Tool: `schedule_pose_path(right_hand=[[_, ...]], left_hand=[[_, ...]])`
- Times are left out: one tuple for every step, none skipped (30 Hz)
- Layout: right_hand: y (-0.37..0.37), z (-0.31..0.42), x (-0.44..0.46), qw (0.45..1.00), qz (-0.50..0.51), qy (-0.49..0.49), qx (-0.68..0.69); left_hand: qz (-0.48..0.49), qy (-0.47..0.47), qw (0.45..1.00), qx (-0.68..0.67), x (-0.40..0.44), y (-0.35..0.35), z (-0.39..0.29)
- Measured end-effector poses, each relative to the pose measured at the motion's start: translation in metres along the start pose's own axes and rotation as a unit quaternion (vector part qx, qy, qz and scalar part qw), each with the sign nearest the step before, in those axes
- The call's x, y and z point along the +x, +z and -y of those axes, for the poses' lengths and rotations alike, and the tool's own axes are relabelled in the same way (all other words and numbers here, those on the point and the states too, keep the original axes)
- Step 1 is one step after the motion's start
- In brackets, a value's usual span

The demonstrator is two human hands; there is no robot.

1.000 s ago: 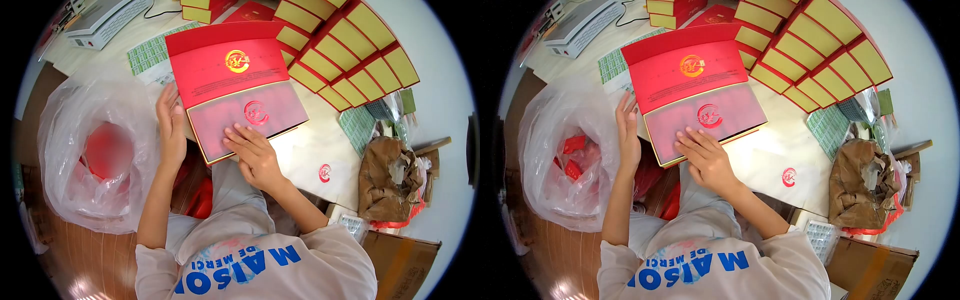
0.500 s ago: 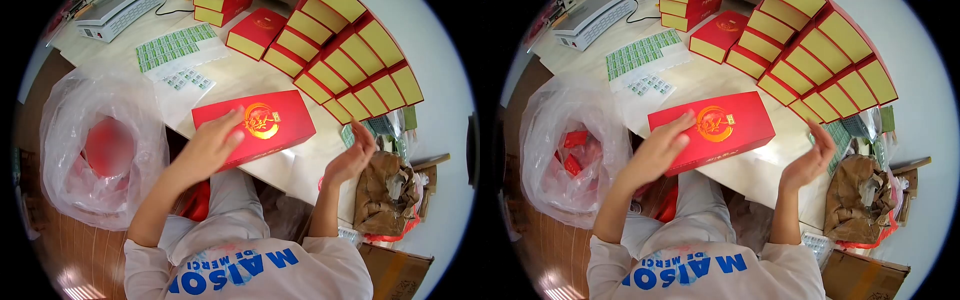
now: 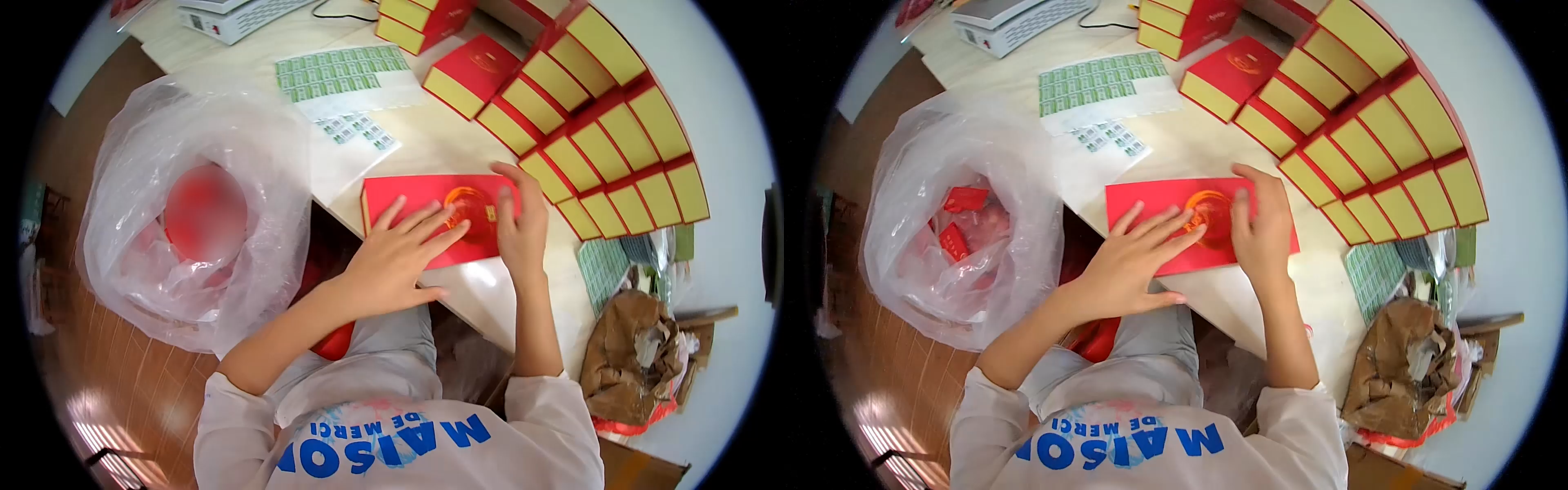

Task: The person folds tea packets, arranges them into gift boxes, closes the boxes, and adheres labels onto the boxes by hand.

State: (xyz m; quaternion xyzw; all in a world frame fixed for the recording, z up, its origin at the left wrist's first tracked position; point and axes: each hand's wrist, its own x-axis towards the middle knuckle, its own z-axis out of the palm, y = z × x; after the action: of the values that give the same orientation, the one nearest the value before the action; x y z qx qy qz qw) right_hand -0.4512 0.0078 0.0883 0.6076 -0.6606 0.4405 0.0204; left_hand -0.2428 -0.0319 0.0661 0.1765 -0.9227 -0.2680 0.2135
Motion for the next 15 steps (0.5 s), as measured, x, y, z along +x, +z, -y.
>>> schedule_pose_path(right_hand=[[0.010, 0.006, 0.014, 0.998, 0.052, -0.035, -0.017], [0.023, 0.011, 0.028, 0.995, 0.070, -0.071, -0.010], [0.038, 0.010, 0.041, 0.994, 0.070, -0.078, -0.001], [0.055, 0.007, 0.054, 0.987, 0.134, -0.089, 0.003], [0.073, 0.004, 0.066, 0.975, 0.197, -0.101, 0.007], [0.089, 0.004, 0.077, 0.974, 0.196, -0.109, 0.014], [0.106, 0.004, 0.087, 0.958, 0.269, -0.096, -0.021], [0.120, 0.004, 0.095, 0.935, 0.340, -0.081, -0.059], [0.134, 0.005, 0.100, 0.936, 0.338, -0.087, -0.055], [0.146, 0.006, 0.104, 0.929, 0.348, -0.111, -0.064], [0.157, 0.006, 0.107, 0.921, 0.358, -0.134, -0.073], [0.165, 0.008, 0.109, 0.917, 0.367, -0.142, -0.072], [0.170, 0.008, 0.108, 0.917, 0.367, -0.142, -0.069], [0.175, 0.007, 0.107, 0.918, 0.360, -0.161, -0.049], [0.179, 0.005, 0.105, 0.918, 0.353, -0.179, -0.027]], left_hand=[[-0.016, 0.005, 0.993, -0.116, 0.001, -0.008, 0.004], [-0.077, -0.006, 0.963, -0.258, 0.003, -0.012, 0.012], [-0.130, -0.048, 0.951, -0.277, 0.005, -0.013, 0.024], [-0.193, -0.078, 0.929, -0.305, 0.010, -0.012, 0.044], [-0.256, -0.138, 0.906, -0.307, 0.011, -0.012, 0.061], [-0.276, -0.201, 0.901, -0.266, 0.013, -0.013, 0.082], [-0.282, -0.201, 0.902, -0.259, 0.013, -0.007, 0.098], [-0.319, -0.215, 0.917, -0.108, 0.013, 0.000, 0.114], [-0.347, -0.224, 0.909, 0.045, 0.013, 0.007, 0.128], [-0.351, -0.224, 0.908, 0.050, 0.011, 0.012, 0.141], [-0.340, -0.222, 0.901, 0.149, 0.009, 0.018, 0.155], [-0.325, -0.219, 0.887, 0.246, 0.008, 0.017, 0.159], [-0.323, -0.220, 0.886, 0.248, 0.007, 0.018, 0.162], [-0.315, -0.262, 0.895, 0.178, 0.006, 0.019, 0.165], [-0.304, -0.302, 0.897, 0.107, 0.005, 0.018, 0.165]])
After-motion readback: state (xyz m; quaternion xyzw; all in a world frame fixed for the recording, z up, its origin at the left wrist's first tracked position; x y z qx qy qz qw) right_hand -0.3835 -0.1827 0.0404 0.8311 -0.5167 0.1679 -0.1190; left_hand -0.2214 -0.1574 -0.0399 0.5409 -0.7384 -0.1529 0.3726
